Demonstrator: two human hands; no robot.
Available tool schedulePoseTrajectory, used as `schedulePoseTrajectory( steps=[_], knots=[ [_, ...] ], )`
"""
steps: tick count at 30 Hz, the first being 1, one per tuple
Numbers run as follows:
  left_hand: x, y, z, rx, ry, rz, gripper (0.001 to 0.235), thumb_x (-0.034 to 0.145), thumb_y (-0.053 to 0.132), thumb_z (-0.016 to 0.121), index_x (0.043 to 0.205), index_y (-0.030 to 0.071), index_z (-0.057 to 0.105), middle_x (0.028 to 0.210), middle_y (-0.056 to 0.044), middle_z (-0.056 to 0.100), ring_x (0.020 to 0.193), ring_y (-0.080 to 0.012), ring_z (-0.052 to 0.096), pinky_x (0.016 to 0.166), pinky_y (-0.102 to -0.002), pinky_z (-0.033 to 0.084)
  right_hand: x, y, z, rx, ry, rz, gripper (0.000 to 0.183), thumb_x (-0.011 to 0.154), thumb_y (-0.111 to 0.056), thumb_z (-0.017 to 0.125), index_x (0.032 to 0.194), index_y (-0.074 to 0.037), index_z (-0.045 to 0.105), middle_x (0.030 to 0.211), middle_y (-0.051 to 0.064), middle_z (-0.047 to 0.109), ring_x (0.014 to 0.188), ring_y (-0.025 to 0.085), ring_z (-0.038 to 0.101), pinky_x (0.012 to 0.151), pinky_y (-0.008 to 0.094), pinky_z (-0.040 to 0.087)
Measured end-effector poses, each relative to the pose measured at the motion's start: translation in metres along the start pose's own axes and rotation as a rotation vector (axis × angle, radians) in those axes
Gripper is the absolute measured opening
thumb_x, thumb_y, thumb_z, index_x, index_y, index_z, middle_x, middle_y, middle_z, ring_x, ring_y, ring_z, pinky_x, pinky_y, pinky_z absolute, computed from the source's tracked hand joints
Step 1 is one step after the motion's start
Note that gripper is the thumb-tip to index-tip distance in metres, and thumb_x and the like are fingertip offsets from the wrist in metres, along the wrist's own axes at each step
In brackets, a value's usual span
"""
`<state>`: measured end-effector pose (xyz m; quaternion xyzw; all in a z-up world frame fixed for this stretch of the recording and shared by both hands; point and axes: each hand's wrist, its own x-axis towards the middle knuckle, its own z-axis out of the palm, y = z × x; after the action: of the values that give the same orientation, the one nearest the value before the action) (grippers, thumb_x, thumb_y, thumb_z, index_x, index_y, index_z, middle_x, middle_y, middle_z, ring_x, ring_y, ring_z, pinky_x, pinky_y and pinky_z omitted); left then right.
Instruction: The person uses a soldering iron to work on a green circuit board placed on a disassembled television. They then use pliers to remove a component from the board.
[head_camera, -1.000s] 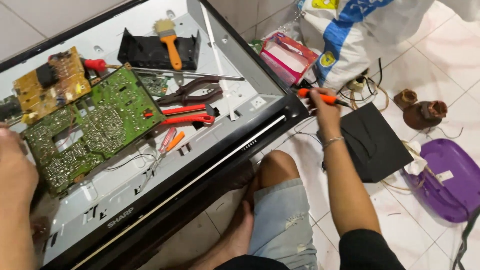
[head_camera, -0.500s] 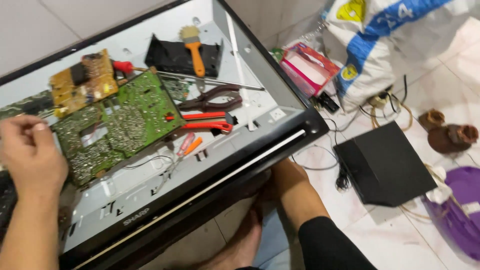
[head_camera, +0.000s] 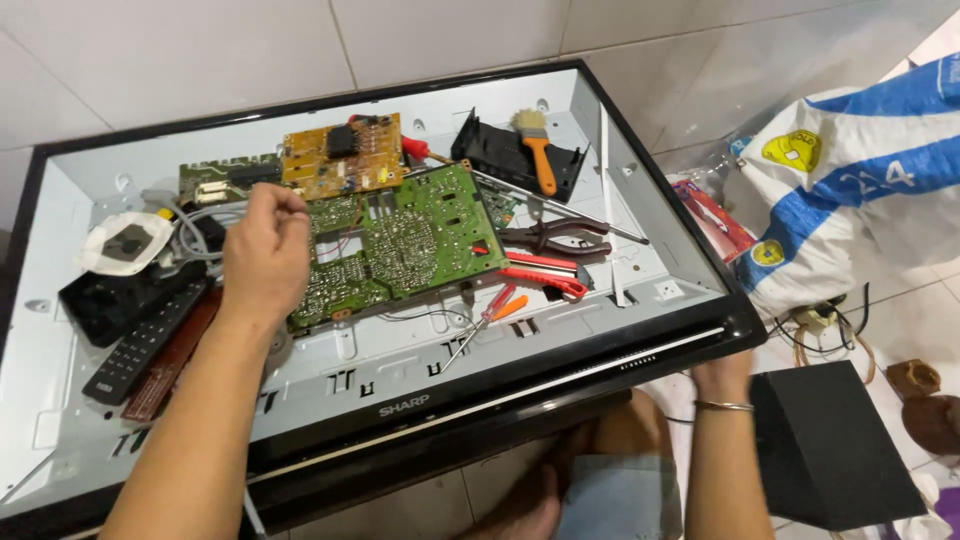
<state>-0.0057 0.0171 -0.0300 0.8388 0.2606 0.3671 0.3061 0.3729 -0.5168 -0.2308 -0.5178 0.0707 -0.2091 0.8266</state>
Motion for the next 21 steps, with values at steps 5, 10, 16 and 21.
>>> schedulePoseTrajectory(
  steps=[5,10,16,21],
  knots=[
    [0.000,0.013,-0.007,0.251,-0.248,-0.177,0.017,0.091,0.022,0.061,0.105,0.014,0.063,0.077,-0.015,0.071,0.090,-0.0446,0.068,0.084,-0.056,0.048,-0.052,-0.120,0.075,-0.073,-0.304,-0.200,0.019,0.111,-0.019,0.068,0.128,-0.010,0.070,0.085,0.021,0.065,0.066,0.028,0.069,0.060,0.029,0.054],
    [0.001,0.003,-0.008,0.319,-0.314,-0.204,0.020,0.091,0.029,0.063,0.106,0.016,0.067,0.075,-0.012,0.070,0.090,-0.0423,0.069,0.082,-0.053,0.050,-0.194,-0.203,0.213,-0.708,-1.111,-0.530,0.022,0.098,-0.001,0.067,0.119,-0.005,0.071,0.089,0.018,0.071,0.083,0.032,0.071,0.080,0.039,0.057],
    [0.001,0.028,-0.023,0.316,-0.406,-0.214,0.025,0.092,0.032,0.060,0.105,0.017,0.074,0.080,-0.013,0.074,0.090,-0.0373,0.071,0.083,-0.048,0.054,-0.223,-0.170,0.264,-1.348,-1.501,-0.898,0.023,0.091,-0.036,0.070,0.108,-0.020,0.074,0.103,0.004,0.074,0.105,0.029,0.070,0.084,0.043,0.059],
    [0.001,0.023,-0.020,0.301,-0.450,-0.261,0.027,0.090,0.033,0.060,0.102,0.017,0.077,0.090,-0.015,0.077,0.100,-0.0403,0.071,0.088,-0.049,0.054,-0.227,-0.152,0.267,-1.525,-1.601,-0.844,0.037,0.086,-0.044,0.075,0.112,-0.017,0.075,0.101,0.005,0.073,0.099,0.027,0.073,0.081,0.041,0.060]
  ],
)
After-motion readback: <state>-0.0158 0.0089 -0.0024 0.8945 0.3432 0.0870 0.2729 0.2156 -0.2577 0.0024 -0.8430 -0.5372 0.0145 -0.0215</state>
